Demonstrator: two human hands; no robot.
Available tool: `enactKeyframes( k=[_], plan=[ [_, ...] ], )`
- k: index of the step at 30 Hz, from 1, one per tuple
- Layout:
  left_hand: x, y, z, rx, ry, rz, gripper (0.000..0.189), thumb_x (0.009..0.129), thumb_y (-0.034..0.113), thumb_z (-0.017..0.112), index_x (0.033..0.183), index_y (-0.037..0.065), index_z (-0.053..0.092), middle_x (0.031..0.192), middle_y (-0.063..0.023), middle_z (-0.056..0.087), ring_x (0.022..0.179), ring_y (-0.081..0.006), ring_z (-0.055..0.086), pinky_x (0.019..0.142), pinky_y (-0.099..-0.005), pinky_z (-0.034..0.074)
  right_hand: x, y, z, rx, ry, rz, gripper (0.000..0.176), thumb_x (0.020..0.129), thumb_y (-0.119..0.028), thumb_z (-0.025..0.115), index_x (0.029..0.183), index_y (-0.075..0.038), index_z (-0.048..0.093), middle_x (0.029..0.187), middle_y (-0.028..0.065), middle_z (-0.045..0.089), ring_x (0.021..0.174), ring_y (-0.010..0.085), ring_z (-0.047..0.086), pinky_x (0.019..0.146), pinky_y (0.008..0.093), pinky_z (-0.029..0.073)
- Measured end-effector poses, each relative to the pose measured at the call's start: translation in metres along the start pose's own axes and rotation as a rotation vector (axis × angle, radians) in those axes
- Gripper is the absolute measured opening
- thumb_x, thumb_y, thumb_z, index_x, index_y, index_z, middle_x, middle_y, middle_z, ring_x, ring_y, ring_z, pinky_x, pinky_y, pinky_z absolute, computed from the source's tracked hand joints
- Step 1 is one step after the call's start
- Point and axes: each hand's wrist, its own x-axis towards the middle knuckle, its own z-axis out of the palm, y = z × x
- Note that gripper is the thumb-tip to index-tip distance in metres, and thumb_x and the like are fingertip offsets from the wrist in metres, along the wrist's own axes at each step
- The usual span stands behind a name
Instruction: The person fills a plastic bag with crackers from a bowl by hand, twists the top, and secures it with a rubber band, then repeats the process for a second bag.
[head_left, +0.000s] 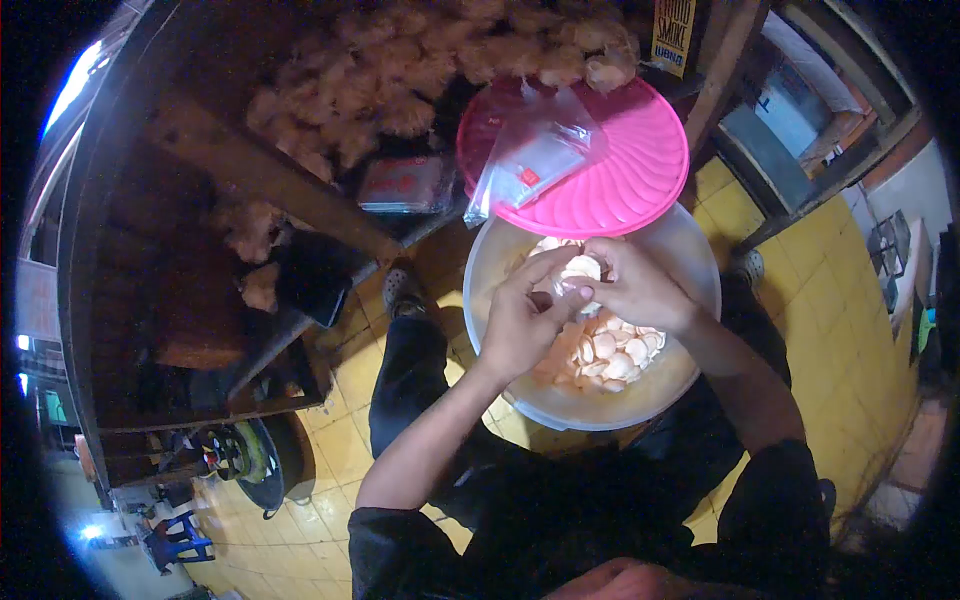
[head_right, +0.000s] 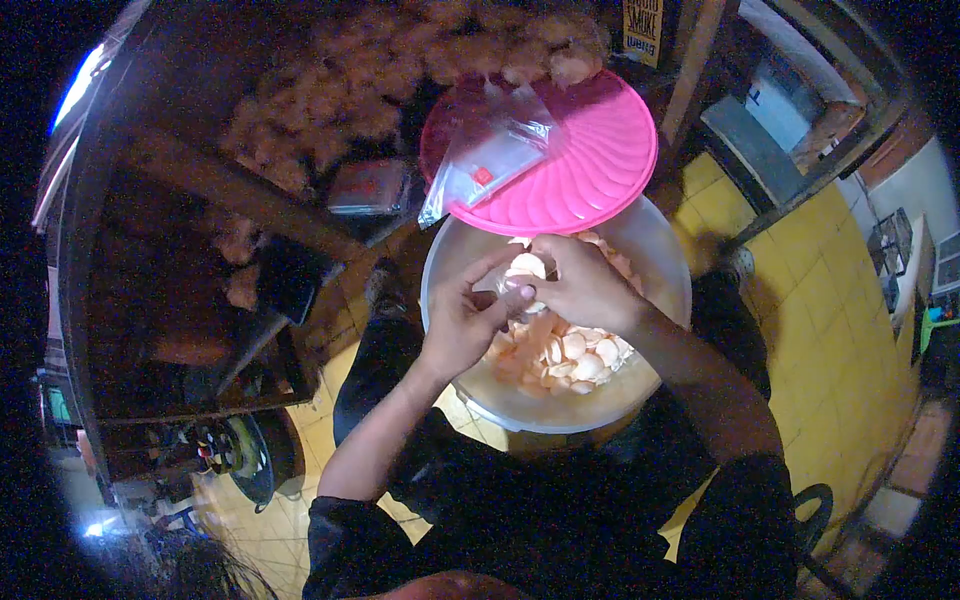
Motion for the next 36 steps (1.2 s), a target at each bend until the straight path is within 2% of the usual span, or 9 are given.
enactKeyframes(
  k=[5,13,23,27,29,31,32,34,36],
  plan=[
    [0.001,-0.001,0.008,0.054,0.064,0.101,0.030,0.090,0.007,0.072,0.118,0.000,0.065,0.115,-0.0112,0.065,0.082,-0.0137,0.069,0.062,-0.0263,0.057,-0.013,-0.025,0.016,-0.700,0.267,-0.068,0.034,0.078,-0.001,0.069,0.108,0.004,0.054,0.092,0.0137,0.064,0.090,0.0226,0.065,0.078,0.0389,0.051],
    [0.005,-0.003,-0.008,0.041,0.208,-0.069,0.023,0.094,-0.004,0.054,0.114,-0.001,0.064,0.096,-0.0099,0.069,0.071,-0.0142,0.069,0.059,-0.0271,0.055,-0.010,-0.007,0.014,0.171,-0.023,-0.251,0.031,0.085,0.000,0.062,0.115,0.005,0.056,0.085,0.0246,0.066,0.087,0.0349,0.070,0.079,0.0413,0.053],
    [0.005,-0.003,-0.012,0.075,0.039,-0.125,0.020,0.097,0.003,0.056,0.111,0.000,0.070,0.094,-0.0049,0.071,0.069,-0.0093,0.064,0.056,-0.0234,0.051,-0.003,0.006,0.016,-0.621,0.292,-0.478,0.014,0.084,-0.011,0.068,0.085,0.003,0.065,0.078,0.0211,0.066,0.075,0.0354,0.066,0.068,0.0452,0.050],
    [0.002,0.011,-0.025,0.279,0.157,-0.078,0.024,0.090,-0.008,0.052,0.100,-0.001,0.073,0.098,-0.0091,0.072,0.068,-0.0147,0.067,0.059,-0.0261,0.057,0.005,0.038,0.008,-0.507,0.070,-0.169,0.024,0.088,-0.022,0.070,0.082,0.000,0.065,0.073,0.0124,0.063,0.067,0.0211,0.062,0.063,0.0368,0.049],
    [0.002,0.017,-0.027,0.141,0.190,-0.052,0.024,0.093,-0.006,0.050,0.099,-0.003,0.072,0.099,-0.0102,0.072,0.064,-0.0146,0.067,0.054,-0.0267,0.055,0.002,0.085,0.015,-1.204,-0.403,0.004,0.013,0.079,-0.014,0.065,0.073,-0.003,0.070,0.069,0.0141,0.067,0.067,0.0293,0.066,0.063,0.0458,0.050],
    [0.002,0.019,-0.028,0.168,0.218,-0.026,0.025,0.095,-0.003,0.047,0.100,-0.004,0.072,0.100,-0.0102,0.072,0.061,-0.0136,0.066,0.052,-0.0273,0.054,-0.020,0.128,0.023,-1.380,-0.601,-0.319,0.014,0.077,-0.011,0.063,0.067,-0.005,0.071,0.064,0.0118,0.065,0.064,0.0283,0.065,0.060,0.0436,0.051],
    [0.002,0.019,-0.029,0.134,0.224,-0.041,0.025,0.096,-0.002,0.047,0.101,-0.004,0.071,0.099,-0.0100,0.071,0.061,-0.0133,0.066,0.052,-0.0271,0.054,-0.035,0.153,0.026,-1.382,-0.595,-0.321,0.014,0.077,-0.011,0.063,0.067,-0.005,0.071,0.064,0.0118,0.065,0.064,0.0283,0.065,0.060,0.0436,0.051],
    [0.001,0.021,-0.033,0.101,0.233,-0.053,0.025,0.096,-0.001,0.047,0.103,-0.004,0.071,0.099,-0.0098,0.071,0.061,-0.0129,0.066,0.053,-0.0269,0.053,-0.056,0.173,0.029,0.196,-0.260,0.510,0.017,0.086,-0.013,0.056,0.083,-0.003,0.069,0.072,0.0079,0.067,0.066,0.0205,0.066,0.061,0.0393,0.052],
    [0.000,0.024,-0.038,0.137,0.209,-0.089,0.026,0.098,0.001,0.046,0.106,-0.003,0.070,0.097,-0.0093,0.070,0.061,-0.0124,0.066,0.055,-0.0262,0.052,-0.041,0.138,0.033,-0.548,-0.474,0.067,0.015,0.083,-0.012,0.060,0.080,-0.002,0.069,0.070,0.0089,0.066,0.063,0.0237,0.064,0.059,0.0394,0.052]
  ],
)
